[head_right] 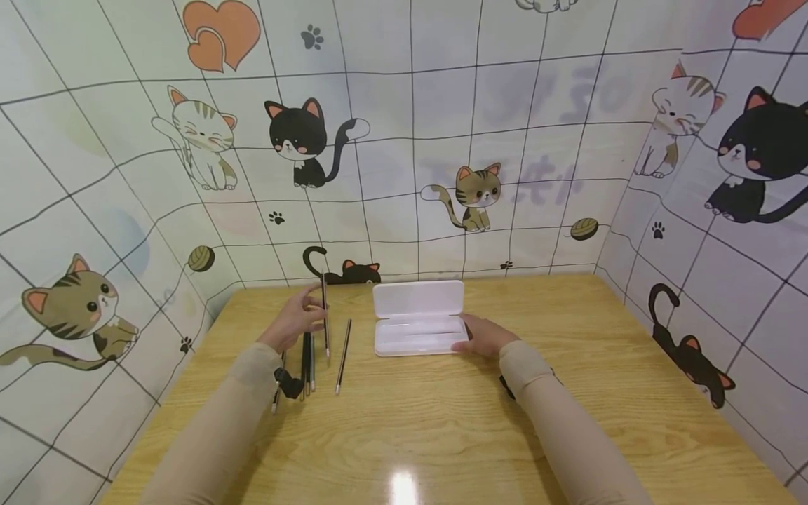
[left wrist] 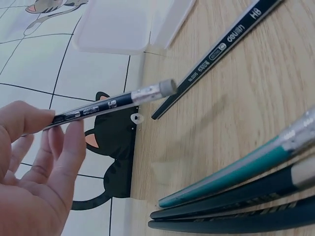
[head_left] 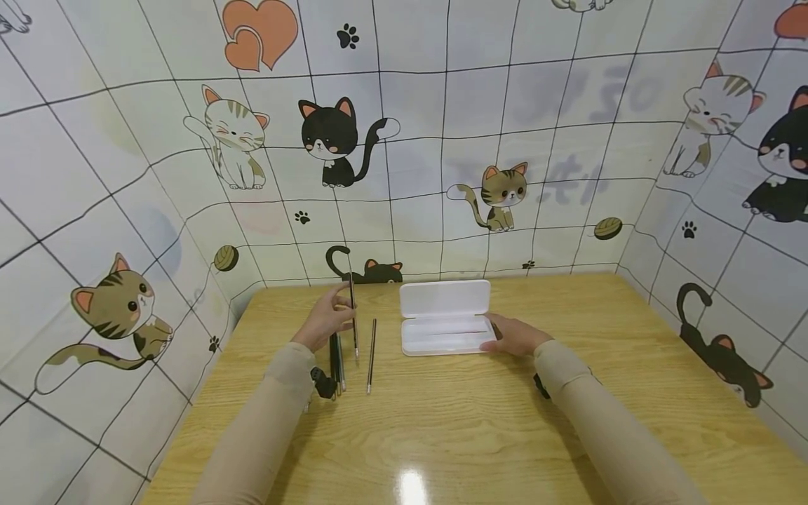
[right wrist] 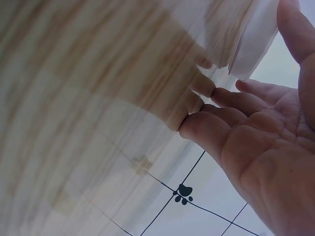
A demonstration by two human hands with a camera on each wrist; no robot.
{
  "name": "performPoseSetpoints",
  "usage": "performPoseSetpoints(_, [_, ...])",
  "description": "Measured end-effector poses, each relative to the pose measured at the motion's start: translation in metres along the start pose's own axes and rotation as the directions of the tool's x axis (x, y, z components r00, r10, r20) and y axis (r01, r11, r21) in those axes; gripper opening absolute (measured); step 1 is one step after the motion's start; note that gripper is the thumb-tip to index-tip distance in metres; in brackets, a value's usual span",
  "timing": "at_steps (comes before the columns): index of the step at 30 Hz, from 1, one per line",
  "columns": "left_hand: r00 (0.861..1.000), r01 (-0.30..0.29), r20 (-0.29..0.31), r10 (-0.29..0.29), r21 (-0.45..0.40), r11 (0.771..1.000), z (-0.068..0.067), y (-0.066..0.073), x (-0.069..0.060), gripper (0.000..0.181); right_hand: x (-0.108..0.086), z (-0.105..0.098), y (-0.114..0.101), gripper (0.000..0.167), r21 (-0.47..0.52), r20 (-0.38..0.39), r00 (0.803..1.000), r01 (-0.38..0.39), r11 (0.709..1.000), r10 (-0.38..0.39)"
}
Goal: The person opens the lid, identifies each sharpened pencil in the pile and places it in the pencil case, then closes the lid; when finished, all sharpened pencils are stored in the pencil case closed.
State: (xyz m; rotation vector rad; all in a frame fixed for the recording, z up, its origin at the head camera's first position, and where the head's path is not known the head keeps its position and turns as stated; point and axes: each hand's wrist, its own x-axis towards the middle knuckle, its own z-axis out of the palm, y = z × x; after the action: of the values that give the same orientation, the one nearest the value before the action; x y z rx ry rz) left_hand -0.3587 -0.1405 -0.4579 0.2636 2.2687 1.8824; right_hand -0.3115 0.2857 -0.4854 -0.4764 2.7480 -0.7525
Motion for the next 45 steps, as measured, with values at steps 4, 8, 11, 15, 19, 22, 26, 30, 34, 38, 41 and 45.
performPoseSetpoints(4, [0.998,-0.058,-0.028,0.058,0.000,0.998,0.004,0.001,-0.001,0.073,0.000,0.000,0.000,0.085,-0.021,-0.001,1.000,0.006,1.000,-0.006])
performPoseSetpoints(8, [0.991,-0.109,-0.070,0.111,0.038,0.993,0.009,0.002,-0.001,0.071,-0.003,-0.001,0.000,0.085,-0.020,0.001,1.000,0.013,1.000,-0.013])
performPoseSetpoints(11, [0.983,-0.144,-0.102,0.150,0.069,0.987,0.010,0.002,-0.002,0.070,-0.002,-0.001,-0.001,0.085,-0.006,0.005,1.000,0.012,1.000,-0.012])
performPoseSetpoints(15, [0.965,-0.202,-0.134,0.223,0.158,0.967,0.009,0.000,-0.002,0.069,0.001,0.000,-0.001,0.086,-0.014,0.013,1.000,0.005,1.000,-0.005])
performPoseSetpoints(19, [0.937,-0.261,-0.158,0.312,0.277,0.925,0.011,-0.006,0.002,0.066,0.000,0.001,0.002,0.087,-0.017,0.012,1.000,-0.013,1.000,0.013])
performPoseSetpoints(22, [0.913,-0.300,-0.172,0.370,0.333,0.894,0.013,-0.009,0.004,0.064,0.000,0.001,0.004,0.088,-0.016,0.007,1.000,-0.022,1.000,0.022])
performPoseSetpoints(26, [0.877,-0.344,-0.197,0.438,0.376,0.860,0.014,-0.010,0.005,0.063,0.001,0.001,0.004,0.087,-0.017,0.002,1.000,-0.011,1.000,0.011])
performPoseSetpoints(30, [0.843,-0.377,-0.225,0.489,0.401,0.835,0.014,-0.010,0.004,0.060,0.003,0.002,0.002,0.086,-0.019,-0.002,1.000,0.002,1.000,-0.002])
performPoseSetpoints(34, [0.825,-0.392,-0.243,0.511,0.406,0.826,0.015,-0.010,0.003,0.058,0.002,0.002,0.001,0.085,-0.016,0.001,1.000,0.004,1.000,-0.004])
performPoseSetpoints(38, [0.810,-0.421,-0.244,0.533,0.392,0.818,0.015,-0.010,0.004,0.057,0.003,0.002,0.002,0.085,-0.026,0.000,1.000,0.003,1.000,-0.003])
performPoseSetpoints(41, [0.788,-0.455,-0.246,0.565,0.386,0.803,0.015,-0.010,0.004,0.056,0.005,0.002,0.003,0.086,-0.032,-0.002,1.000,0.001,0.999,-0.001])
performPoseSetpoints(45, [0.761,-0.484,-0.247,0.600,0.399,0.779,0.015,-0.010,0.004,0.056,0.007,0.003,0.005,0.088,-0.027,0.010,1.000,-0.004,1.000,0.004])
